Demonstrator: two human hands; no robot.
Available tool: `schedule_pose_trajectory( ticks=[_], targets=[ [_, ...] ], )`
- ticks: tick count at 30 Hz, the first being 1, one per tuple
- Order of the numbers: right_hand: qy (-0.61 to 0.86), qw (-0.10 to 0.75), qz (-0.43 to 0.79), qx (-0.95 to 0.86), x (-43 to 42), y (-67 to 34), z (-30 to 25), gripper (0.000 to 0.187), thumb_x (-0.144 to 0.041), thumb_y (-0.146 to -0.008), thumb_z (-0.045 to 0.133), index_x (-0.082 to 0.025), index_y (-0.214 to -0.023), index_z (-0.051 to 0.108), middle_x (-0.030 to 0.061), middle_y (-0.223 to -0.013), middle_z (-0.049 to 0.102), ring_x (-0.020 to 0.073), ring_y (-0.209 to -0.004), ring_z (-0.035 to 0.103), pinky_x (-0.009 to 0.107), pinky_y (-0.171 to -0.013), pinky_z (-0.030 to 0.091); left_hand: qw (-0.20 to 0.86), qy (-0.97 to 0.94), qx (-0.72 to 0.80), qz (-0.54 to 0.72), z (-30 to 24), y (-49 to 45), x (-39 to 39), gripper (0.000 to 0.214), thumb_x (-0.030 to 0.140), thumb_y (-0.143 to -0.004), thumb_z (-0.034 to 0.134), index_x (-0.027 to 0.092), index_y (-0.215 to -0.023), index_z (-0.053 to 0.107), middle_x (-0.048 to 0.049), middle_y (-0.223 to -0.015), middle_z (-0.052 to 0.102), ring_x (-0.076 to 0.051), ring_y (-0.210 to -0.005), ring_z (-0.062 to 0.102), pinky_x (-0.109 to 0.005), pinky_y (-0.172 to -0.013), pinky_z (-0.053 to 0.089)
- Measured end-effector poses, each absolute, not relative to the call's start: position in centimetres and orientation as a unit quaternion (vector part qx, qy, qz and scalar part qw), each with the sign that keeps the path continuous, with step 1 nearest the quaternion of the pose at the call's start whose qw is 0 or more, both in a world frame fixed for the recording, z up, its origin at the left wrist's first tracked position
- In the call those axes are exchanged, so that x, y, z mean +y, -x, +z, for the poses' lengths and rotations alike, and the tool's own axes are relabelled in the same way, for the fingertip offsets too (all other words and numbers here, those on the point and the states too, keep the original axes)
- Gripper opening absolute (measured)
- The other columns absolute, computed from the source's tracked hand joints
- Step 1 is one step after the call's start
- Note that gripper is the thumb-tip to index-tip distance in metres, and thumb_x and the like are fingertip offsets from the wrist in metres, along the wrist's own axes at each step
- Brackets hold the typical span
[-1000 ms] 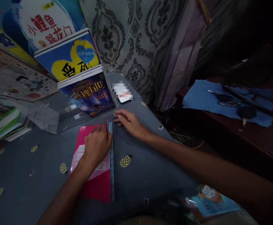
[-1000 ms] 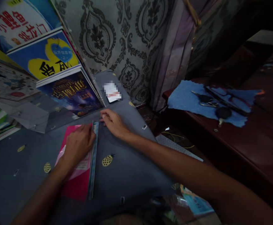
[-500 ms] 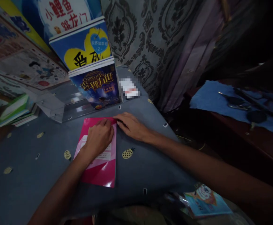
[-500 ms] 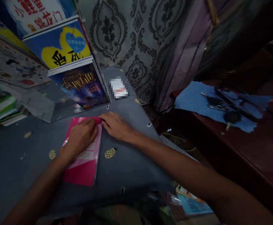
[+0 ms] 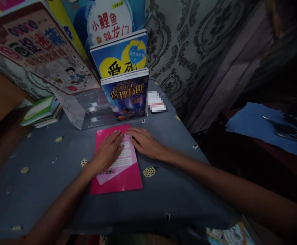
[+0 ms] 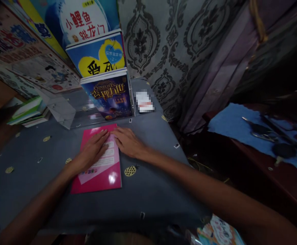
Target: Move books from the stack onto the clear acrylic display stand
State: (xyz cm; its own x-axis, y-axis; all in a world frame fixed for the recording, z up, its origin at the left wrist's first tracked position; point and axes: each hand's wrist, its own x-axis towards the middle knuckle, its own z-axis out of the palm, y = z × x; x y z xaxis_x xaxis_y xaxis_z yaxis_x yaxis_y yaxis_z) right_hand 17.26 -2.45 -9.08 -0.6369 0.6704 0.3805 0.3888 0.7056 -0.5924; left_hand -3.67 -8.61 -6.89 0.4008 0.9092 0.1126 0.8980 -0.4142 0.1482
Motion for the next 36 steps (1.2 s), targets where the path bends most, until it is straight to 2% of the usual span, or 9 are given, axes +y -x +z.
schedule_pose_trajectory(
  ticks=[4,8,12,16,19,25,31,36],
  targets=[
    [0.287,0.277,0.234,-0.886,0.4,-15.9,-9.5,0.037,-0.013,-0.096,0.05,-0.019,-0.13,0.065,0.0142,-0.131,0.066,0.0267,-0.127,0.059,0.053,-0.111,0.041,0.007,-0.809,0.581,0.082,-7.2,3.5,-7.4,0.049,0.031,-0.103,0.04,0.009,-0.146,0.048,-0.0203,-0.156,0.046,-0.03,-0.147,0.042,-0.05,-0.118,0.039],
    [0.272,0.26,0.224,-0.899,1.4,-15.4,-9.8,0.036,-0.013,-0.096,0.049,-0.019,-0.127,0.066,0.0139,-0.133,0.065,0.0275,-0.129,0.057,0.054,-0.112,0.039,-0.01,-0.793,0.603,0.089,-6.9,2.7,-7.5,0.046,0.029,-0.103,0.039,0.012,-0.145,0.049,-0.0199,-0.154,0.049,-0.031,-0.145,0.044,-0.054,-0.116,0.039],
    [0.281,0.259,0.219,-0.897,1.2,-15.4,-10.1,0.036,-0.015,-0.097,0.049,-0.019,-0.128,0.065,0.0128,-0.137,0.064,0.0269,-0.133,0.054,0.052,-0.113,0.039,0.019,-0.825,0.558,0.087,-5.7,1.6,-9.6,0.04,0.027,-0.103,0.04,0.016,-0.138,0.056,-0.016,-0.145,0.057,-0.029,-0.139,0.049,-0.052,-0.115,0.042],
    [0.291,0.257,0.213,-0.897,0.5,-15.7,-10.4,0.038,-0.015,-0.097,0.049,-0.02,-0.131,0.063,0.0115,-0.146,0.059,0.0264,-0.14,0.049,0.053,-0.116,0.036,0.061,-0.872,0.479,0.081,-4.5,0.6,-13.0,0.039,0.04,-0.1,0.053,0.02,-0.133,0.06,-0.0126,-0.137,0.063,-0.029,-0.128,0.057,-0.049,-0.109,0.048],
    [0.288,0.267,0.214,-0.894,-0.6,-16.2,-10.4,0.038,-0.016,-0.097,0.049,-0.021,-0.132,0.064,0.0106,-0.148,0.057,0.0266,-0.14,0.048,0.055,-0.117,0.035,0.035,-0.883,0.46,0.086,-4.3,0.1,-15.1,0.044,0.045,-0.096,0.06,0.018,-0.131,0.06,-0.0141,-0.133,0.064,-0.031,-0.124,0.058,-0.049,-0.105,0.049],
    [0.292,0.265,0.228,-0.89,-4.3,-18.0,-10.0,0.037,-0.019,-0.098,0.049,-0.019,-0.132,0.063,0.0139,-0.151,0.053,0.0268,-0.139,0.049,0.054,-0.117,0.036,-0.02,-0.892,0.443,0.091,-4.9,0.0,-16.1,0.025,0.033,-0.101,0.052,0.017,-0.114,0.067,-0.0122,-0.126,0.07,-0.028,-0.12,0.062,-0.045,-0.101,0.053],
    [0.296,0.261,0.266,-0.879,-7.3,-20.4,-9.5,0.037,-0.025,-0.101,0.046,-0.02,-0.134,0.063,0.0127,-0.15,0.055,0.0253,-0.141,0.048,0.051,-0.116,0.04,-0.017,-0.893,0.439,0.1,-4.6,-0.1,-16.2,0.028,0.03,-0.102,0.048,0.017,-0.112,0.07,-0.0109,-0.123,0.073,-0.026,-0.119,0.065,-0.045,-0.101,0.055],
    [0.296,0.283,0.318,-0.855,-8.2,-21.4,-8.5,0.038,-0.025,-0.104,0.041,-0.023,-0.134,0.063,0.0103,-0.146,0.059,0.0246,-0.136,0.053,0.05,-0.114,0.042,-0.013,-0.894,0.43,0.129,-4.5,-0.1,-16.1,0.028,0.023,-0.101,0.047,0.015,-0.115,0.07,-0.0106,-0.118,0.075,-0.026,-0.117,0.067,-0.044,-0.098,0.058]
  ],
)
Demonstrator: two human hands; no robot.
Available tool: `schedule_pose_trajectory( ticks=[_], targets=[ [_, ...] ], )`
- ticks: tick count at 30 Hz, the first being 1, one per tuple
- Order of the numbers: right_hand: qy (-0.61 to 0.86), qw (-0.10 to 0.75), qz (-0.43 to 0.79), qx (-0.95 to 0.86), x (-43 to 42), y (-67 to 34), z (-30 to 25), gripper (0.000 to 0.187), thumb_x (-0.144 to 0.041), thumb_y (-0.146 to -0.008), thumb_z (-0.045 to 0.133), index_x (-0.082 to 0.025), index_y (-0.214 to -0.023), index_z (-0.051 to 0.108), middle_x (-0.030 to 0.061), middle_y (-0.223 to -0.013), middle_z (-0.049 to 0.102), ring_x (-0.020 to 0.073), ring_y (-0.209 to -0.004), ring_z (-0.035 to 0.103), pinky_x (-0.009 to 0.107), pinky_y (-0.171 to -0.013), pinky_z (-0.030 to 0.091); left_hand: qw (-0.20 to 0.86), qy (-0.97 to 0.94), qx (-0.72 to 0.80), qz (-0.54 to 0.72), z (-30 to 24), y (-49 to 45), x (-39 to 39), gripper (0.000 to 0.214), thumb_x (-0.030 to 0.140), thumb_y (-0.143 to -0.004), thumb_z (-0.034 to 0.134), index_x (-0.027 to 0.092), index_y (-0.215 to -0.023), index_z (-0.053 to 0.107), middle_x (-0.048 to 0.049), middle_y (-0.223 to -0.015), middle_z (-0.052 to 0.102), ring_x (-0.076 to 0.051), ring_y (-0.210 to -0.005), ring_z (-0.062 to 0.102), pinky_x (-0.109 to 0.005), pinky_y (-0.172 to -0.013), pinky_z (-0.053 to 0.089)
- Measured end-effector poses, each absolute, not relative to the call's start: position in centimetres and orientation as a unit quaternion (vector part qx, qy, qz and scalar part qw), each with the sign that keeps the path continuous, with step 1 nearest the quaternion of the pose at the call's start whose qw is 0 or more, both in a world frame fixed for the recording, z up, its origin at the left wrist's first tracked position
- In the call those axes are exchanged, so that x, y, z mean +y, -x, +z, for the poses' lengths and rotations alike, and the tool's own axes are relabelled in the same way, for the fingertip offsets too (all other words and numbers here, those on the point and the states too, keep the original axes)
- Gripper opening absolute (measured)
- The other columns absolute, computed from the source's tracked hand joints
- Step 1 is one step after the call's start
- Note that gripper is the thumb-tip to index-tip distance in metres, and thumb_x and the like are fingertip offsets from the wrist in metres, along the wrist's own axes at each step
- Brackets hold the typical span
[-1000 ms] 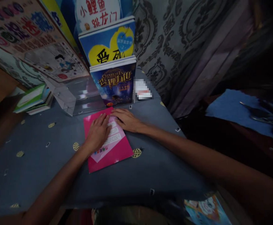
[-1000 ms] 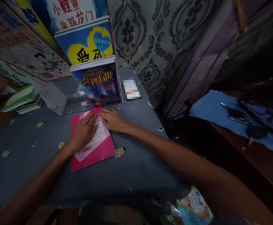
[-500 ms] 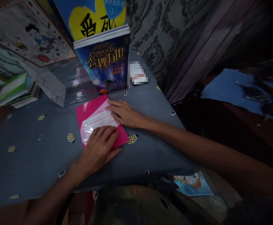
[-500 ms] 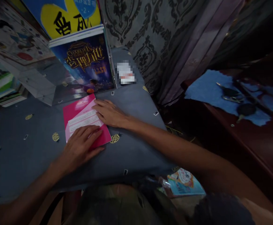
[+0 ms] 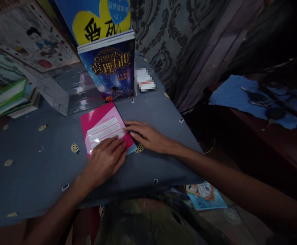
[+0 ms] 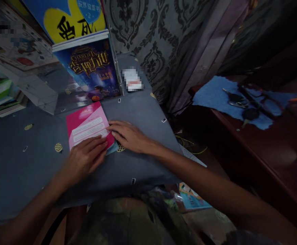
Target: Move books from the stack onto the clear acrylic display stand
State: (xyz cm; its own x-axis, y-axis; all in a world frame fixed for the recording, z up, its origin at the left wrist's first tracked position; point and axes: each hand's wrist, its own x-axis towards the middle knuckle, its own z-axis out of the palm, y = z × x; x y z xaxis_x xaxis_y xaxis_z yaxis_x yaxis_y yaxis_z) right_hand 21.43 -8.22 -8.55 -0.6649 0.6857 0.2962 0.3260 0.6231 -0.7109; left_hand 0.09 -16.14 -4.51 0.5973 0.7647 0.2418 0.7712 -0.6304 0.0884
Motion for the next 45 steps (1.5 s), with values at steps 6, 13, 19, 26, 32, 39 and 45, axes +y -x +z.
schedule_pose_trajectory(
  ticks=[6,13,19,26,32,39,45],
  targets=[
    [0.272,0.238,0.305,-0.881,-8.2,-21.9,-8.7,0.05,-0.046,-0.099,0.057,-0.019,-0.142,0.057,0.0158,-0.152,0.052,0.0293,-0.143,0.046,0.054,-0.117,0.036,0.05,0.894,-0.407,-0.182,-5.4,0.1,-16.2,0.022,0.022,-0.098,0.054,0.016,-0.11,0.071,-0.0107,-0.115,0.075,-0.027,-0.111,0.069,-0.044,-0.093,0.061],
    [0.259,0.203,0.252,-0.91,-8.2,-22.0,-9.2,0.063,-0.053,-0.095,0.062,-0.019,-0.147,0.052,0.0182,-0.157,0.045,0.0298,-0.148,0.039,0.054,-0.118,0.034,0.054,0.883,-0.421,-0.199,-6.2,0.0,-16.7,0.021,0.019,-0.096,0.054,0.018,-0.112,0.068,-0.0087,-0.117,0.074,-0.027,-0.114,0.067,-0.043,-0.095,0.059],
    [0.265,0.173,0.231,-0.92,-8.3,-21.9,-8.6,0.068,-0.054,-0.095,0.063,-0.015,-0.149,0.049,0.0207,-0.157,0.044,0.031,-0.149,0.038,0.053,-0.119,0.034,-0.022,0.864,-0.45,-0.225,-6.8,0.4,-16.5,0.028,0.022,-0.099,0.051,0.019,-0.124,0.063,-0.0115,-0.126,0.068,-0.026,-0.118,0.062,-0.046,-0.101,0.054],
    [0.27,0.16,0.221,-0.923,-8.4,-21.6,-8.6,0.066,-0.052,-0.095,0.062,-0.02,-0.151,0.047,0.0184,-0.16,0.041,0.0315,-0.149,0.036,0.055,-0.119,0.034,-0.069,0.853,-0.482,-0.191,-7.9,2.0,-15.7,0.045,0.04,-0.103,0.047,0.025,-0.145,0.051,-0.0106,-0.151,0.054,-0.026,-0.14,0.049,-0.052,-0.118,0.039],
    [0.271,0.126,0.24,-0.924,-7.6,-21.6,-8.4,0.078,-0.063,-0.092,0.061,-0.02,-0.154,0.044,0.0183,-0.164,0.033,0.0345,-0.152,0.031,0.056,-0.12,0.031,-0.052,0.818,-0.557,-0.131,-7.7,5.9,-12.3,0.054,0.048,-0.104,0.04,0.021,-0.15,0.046,-0.0126,-0.159,0.045,-0.027,-0.149,0.039,-0.054,-0.122,0.031],
    [0.26,0.114,0.212,-0.935,-2.3,-17.6,-8.0,0.071,-0.059,-0.097,0.054,-0.019,-0.154,0.044,0.0172,-0.164,0.035,0.0317,-0.152,0.03,0.055,-0.121,0.028,-0.04,0.788,-0.601,-0.126,-7.4,9.2,-9.2,0.054,0.048,-0.104,0.038,0.019,-0.149,0.049,-0.0132,-0.158,0.046,-0.027,-0.15,0.037,-0.054,-0.122,0.03],
    [0.306,0.129,0.137,-0.933,1.2,-13.9,-8.4,0.061,-0.052,-0.1,0.049,-0.017,-0.15,0.049,0.0152,-0.16,0.042,0.0329,-0.147,0.037,0.055,-0.116,0.035,-0.035,0.779,-0.613,-0.129,-7.9,9.0,-9.0,0.053,0.049,-0.104,0.038,0.021,-0.147,0.051,-0.0122,-0.158,0.046,-0.028,-0.149,0.039,-0.058,-0.123,0.025]
  ],
)
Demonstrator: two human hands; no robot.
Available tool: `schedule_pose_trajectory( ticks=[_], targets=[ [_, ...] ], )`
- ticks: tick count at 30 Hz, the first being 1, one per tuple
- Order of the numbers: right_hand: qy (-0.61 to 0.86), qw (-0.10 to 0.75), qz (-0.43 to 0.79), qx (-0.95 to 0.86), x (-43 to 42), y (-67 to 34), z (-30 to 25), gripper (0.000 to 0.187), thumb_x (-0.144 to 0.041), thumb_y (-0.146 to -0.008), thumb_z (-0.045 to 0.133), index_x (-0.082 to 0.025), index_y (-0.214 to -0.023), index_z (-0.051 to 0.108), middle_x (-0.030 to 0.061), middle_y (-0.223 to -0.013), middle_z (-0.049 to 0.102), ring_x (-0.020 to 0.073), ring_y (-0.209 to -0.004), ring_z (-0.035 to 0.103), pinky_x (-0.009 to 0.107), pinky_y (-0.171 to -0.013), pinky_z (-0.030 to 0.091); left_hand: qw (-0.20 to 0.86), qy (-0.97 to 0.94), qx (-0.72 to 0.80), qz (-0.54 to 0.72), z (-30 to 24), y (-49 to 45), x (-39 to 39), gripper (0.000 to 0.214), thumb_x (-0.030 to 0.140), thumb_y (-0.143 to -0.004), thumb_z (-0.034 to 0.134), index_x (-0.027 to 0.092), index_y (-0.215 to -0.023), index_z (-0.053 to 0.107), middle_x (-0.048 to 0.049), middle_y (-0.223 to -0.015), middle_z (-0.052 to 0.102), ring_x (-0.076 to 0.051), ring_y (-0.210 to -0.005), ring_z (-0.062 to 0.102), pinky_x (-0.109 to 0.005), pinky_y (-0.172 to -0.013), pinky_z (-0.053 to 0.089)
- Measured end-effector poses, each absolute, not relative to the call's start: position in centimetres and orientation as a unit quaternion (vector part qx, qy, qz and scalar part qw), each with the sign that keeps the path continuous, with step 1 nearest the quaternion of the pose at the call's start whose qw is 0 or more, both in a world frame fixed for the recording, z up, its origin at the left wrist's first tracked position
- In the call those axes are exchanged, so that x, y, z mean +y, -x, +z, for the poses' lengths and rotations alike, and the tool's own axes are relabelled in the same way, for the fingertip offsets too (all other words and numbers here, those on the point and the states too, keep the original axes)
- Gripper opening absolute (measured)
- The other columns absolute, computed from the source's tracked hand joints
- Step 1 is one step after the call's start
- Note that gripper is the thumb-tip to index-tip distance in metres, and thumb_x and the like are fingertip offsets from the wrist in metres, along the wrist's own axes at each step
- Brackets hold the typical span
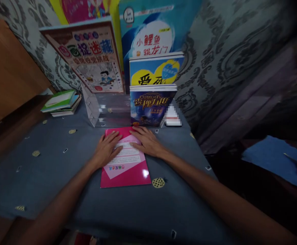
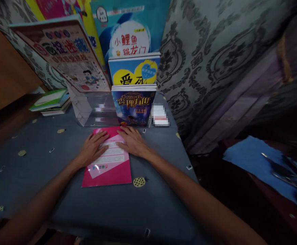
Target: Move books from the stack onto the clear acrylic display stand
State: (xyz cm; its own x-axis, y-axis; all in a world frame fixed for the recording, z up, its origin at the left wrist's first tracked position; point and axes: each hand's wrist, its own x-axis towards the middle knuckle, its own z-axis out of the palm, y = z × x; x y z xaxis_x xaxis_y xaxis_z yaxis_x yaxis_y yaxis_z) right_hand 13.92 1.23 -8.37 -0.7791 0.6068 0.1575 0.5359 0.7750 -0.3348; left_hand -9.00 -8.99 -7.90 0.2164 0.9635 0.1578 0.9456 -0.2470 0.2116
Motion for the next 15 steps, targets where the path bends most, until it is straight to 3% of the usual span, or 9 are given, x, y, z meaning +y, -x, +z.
schedule_pose_trajectory(
  ticks=[6,15],
  targets=[
    [0.304,0.132,0.119,-0.936,1.72,-13.7,-8.87,0.061,-0.056,-0.101,0.044,-0.019,-0.149,0.05,0.0118,-0.157,0.046,0.0333,-0.141,0.039,0.052,-0.116,0.037,0.063,-0.783,0.602,0.145,-8.03,9.45,-8.72,0.054,0.052,-0.104,0.038,0.022,-0.148,0.05,-0.0123,-0.159,0.045,-0.03,-0.15,0.035,-0.06,-0.122,0.024],
    [0.3,0.121,0.126,-0.938,2.0,-13.56,-8.81,0.064,-0.06,-0.101,0.037,-0.022,-0.151,0.047,0.0106,-0.156,0.047,0.0374,-0.138,0.037,0.057,-0.113,0.036,0.079,-0.783,0.6,0.144,-7.93,9.69,-8.75,0.057,0.056,-0.103,0.037,0.023,-0.149,0.048,-0.0116,-0.162,0.04,-0.031,-0.152,0.031,-0.062,-0.123,0.023]
  ],
)
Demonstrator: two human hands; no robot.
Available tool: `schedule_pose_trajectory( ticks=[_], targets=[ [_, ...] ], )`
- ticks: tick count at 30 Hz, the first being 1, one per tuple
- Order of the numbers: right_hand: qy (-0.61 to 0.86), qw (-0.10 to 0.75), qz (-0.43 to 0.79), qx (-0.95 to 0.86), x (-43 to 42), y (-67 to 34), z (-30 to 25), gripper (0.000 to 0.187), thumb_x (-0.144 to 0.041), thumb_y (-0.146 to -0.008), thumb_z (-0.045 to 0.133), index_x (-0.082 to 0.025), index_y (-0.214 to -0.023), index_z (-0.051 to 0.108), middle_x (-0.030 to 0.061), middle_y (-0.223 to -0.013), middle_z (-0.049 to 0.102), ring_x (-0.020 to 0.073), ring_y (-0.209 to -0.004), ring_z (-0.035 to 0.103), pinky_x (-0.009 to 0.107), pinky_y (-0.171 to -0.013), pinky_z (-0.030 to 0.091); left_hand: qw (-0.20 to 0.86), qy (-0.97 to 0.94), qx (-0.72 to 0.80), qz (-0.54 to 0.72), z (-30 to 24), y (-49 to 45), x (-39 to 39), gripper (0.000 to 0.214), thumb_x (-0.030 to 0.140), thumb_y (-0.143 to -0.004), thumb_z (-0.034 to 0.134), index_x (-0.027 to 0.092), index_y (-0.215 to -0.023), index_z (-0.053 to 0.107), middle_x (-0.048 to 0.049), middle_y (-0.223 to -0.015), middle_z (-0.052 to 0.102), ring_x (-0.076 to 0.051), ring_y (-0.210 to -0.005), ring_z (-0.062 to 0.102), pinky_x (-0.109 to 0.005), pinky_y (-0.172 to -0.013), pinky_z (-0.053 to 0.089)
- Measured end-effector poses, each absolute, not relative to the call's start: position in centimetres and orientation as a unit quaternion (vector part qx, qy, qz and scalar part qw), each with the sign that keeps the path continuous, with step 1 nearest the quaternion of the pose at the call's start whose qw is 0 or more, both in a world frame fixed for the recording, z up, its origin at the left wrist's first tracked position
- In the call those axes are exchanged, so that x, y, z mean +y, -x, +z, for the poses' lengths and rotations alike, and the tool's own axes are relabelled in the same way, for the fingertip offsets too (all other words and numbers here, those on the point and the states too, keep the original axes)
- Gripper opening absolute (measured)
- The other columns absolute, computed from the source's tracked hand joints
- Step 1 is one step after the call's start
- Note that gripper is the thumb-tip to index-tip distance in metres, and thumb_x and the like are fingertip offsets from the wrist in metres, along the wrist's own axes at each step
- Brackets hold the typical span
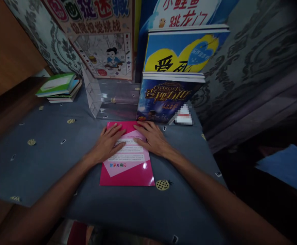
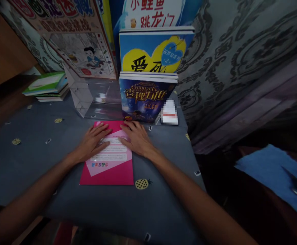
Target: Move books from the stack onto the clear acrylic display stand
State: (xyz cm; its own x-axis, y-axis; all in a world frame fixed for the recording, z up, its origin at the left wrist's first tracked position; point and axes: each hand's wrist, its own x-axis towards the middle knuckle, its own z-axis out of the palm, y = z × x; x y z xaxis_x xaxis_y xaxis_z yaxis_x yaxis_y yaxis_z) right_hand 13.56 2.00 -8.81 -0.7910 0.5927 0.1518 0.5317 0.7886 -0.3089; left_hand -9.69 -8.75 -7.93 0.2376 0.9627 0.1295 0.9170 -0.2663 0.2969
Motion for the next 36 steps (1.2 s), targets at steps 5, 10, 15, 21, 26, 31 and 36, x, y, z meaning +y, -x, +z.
schedule_pose_trajectory(
  ticks=[5,10,15,21,26,31,36],
  targets=[
    [0.304,0.134,0.115,-0.936,1.8,-13.5,-9.0,0.061,-0.055,-0.101,0.043,-0.019,-0.149,0.05,0.0126,-0.155,0.048,0.0367,-0.136,0.039,0.056,-0.113,0.036,0.094,-0.78,0.602,0.143,-7.9,9.8,-8.7,0.058,0.055,-0.103,0.038,0.022,-0.149,0.048,-0.0114,-0.163,0.038,-0.031,-0.153,0.028,-0.061,-0.123,0.021],
    [0.302,0.129,0.095,-0.94,1.6,-13.4,-9.0,0.06,-0.053,-0.101,0.043,-0.018,-0.149,0.051,0.0134,-0.155,0.049,0.0355,-0.138,0.04,0.056,-0.112,0.038,0.096,-0.781,0.601,0.139,-8.0,10.1,-8.7,0.057,0.055,-0.103,0.039,0.023,-0.149,0.048,-0.0106,-0.163,0.039,-0.03,-0.153,0.029,-0.06,-0.123,0.021],
    [0.303,0.128,0.068,-0.942,1.0,-13.2,-8.8,0.057,-0.05,-0.103,0.042,-0.018,-0.15,0.05,0.0143,-0.157,0.048,0.0342,-0.145,0.038,0.057,-0.117,0.033,0.077,-0.785,0.601,0.13,-8.0,9.9,-8.9,0.056,0.053,-0.104,0.038,0.023,-0.15,0.047,-0.0112,-0.163,0.038,-0.029,-0.154,0.027,-0.06,-0.123,0.02],
    [0.28,0.128,0.075,-0.948,-0.9,-13.7,-9.0,0.049,-0.032,-0.104,0.038,-0.018,-0.149,0.051,0.0152,-0.157,0.047,0.0288,-0.148,0.04,0.057,-0.12,0.032,0.036,-0.794,0.595,0.117,-8.5,9.5,-9.4,0.056,0.049,-0.104,0.037,0.021,-0.151,0.045,-0.0129,-0.162,0.039,-0.029,-0.154,0.028,-0.058,-0.125,0.019],
    [0.246,0.127,0.095,-0.956,-5.0,-15.8,-8.6,0.048,-0.033,-0.106,0.038,-0.016,-0.149,0.051,0.0177,-0.156,0.047,0.029,-0.148,0.04,0.06,-0.121,0.03,0.015,-0.802,0.585,0.119,-9.2,9.3,-10.3,0.056,0.05,-0.105,0.035,0.021,-0.152,0.043,-0.0125,-0.162,0.04,-0.028,-0.154,0.027,-0.057,-0.125,0.021],
    [0.19,0.083,0.15,-0.967,-9.8,-19.3,-7.6,0.089,-0.072,-0.09,0.054,-0.014,-0.156,0.039,0.0244,-0.162,0.035,0.0355,-0.153,0.028,0.063,-0.122,0.026,0.018,-0.811,0.572,0.123,-9.4,9.0,-11.2,0.058,0.05,-0.105,0.035,0.02,-0.153,0.042,-0.0137,-0.163,0.038,-0.03,-0.154,0.027,-0.057,-0.124,0.023],
    [0.179,0.064,0.165,-0.968,-11.9,-21.1,-7.3,0.092,-0.07,-0.086,0.063,-0.018,-0.157,0.037,0.0233,-0.162,0.034,0.0345,-0.154,0.026,0.064,-0.122,0.026,0.022,-0.816,0.561,0.137,-9.3,8.7,-11.8,0.056,0.05,-0.105,0.037,0.023,-0.154,0.042,-0.0137,-0.161,0.041,-0.027,-0.153,0.03,-0.056,-0.124,0.025]
  ],
)
